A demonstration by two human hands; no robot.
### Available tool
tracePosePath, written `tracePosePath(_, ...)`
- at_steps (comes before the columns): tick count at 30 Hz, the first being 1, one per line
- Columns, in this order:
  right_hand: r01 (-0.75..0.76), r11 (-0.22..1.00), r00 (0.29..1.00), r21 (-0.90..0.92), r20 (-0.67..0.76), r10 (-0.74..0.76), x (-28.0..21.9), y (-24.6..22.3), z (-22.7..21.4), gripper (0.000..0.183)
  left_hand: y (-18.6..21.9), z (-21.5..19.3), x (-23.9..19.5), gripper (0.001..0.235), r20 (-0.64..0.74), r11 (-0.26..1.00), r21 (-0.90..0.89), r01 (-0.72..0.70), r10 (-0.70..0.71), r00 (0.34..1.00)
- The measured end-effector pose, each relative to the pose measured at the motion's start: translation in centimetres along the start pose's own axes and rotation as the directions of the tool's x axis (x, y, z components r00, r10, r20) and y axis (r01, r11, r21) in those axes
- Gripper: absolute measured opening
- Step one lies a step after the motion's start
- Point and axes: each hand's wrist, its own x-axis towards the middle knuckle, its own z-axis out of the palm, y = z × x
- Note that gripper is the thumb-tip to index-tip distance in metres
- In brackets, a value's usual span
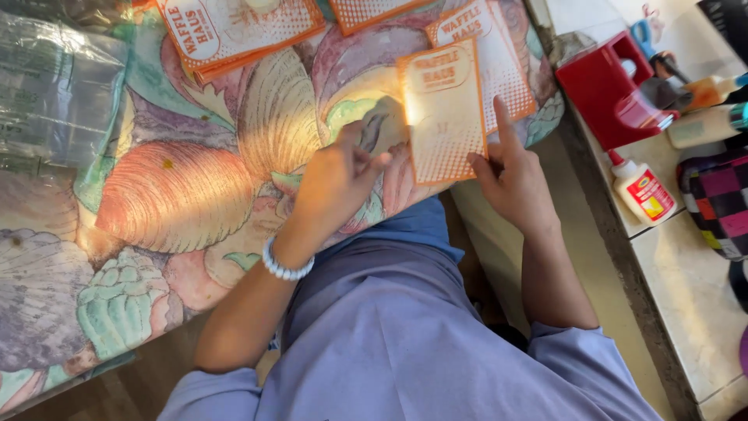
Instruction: The person applies glue from a bottle to the edges of paper sheets and folds them to form envelopes.
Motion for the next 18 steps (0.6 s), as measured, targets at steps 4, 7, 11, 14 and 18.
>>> tracePosePath(4,-0.004,0.99,0.997,-0.138,-0.083,-0.007,1.9,0.8,-1.4,0.079,3.2,2.0,5.2,0.06,0.159,0.996,-0.081,0.039,-0.025,0.987)
tracePosePath(7,0.005,0.959,0.974,-0.283,-0.215,-0.068,4.0,1.9,-2.5,0.073,3.9,4.7,8.3,0.078,0.221,0.989,-0.128,0.076,-0.047,0.974)
tracePosePath(11,-0.235,0.94,0.955,-0.248,-0.238,0.177,7.9,3.6,-2.2,0.067,8.4,3.2,9.4,0.058,0.339,0.8,-0.519,0.301,-0.13,0.932)
tracePosePath(14,-0.231,0.918,0.97,-0.322,-0.148,0.192,9.6,4.4,-1.6,0.06,8.8,5.5,11.2,0.067,0.327,0.673,-0.585,0.453,-0.315,0.891)
tracePosePath(18,-0.279,0.934,0.959,-0.223,-0.112,0.26,10.2,3.4,-1.3,0.027,7.6,8.9,13.5,0.071,0.149,0.667,-0.65,0.364,-0.358,0.922)
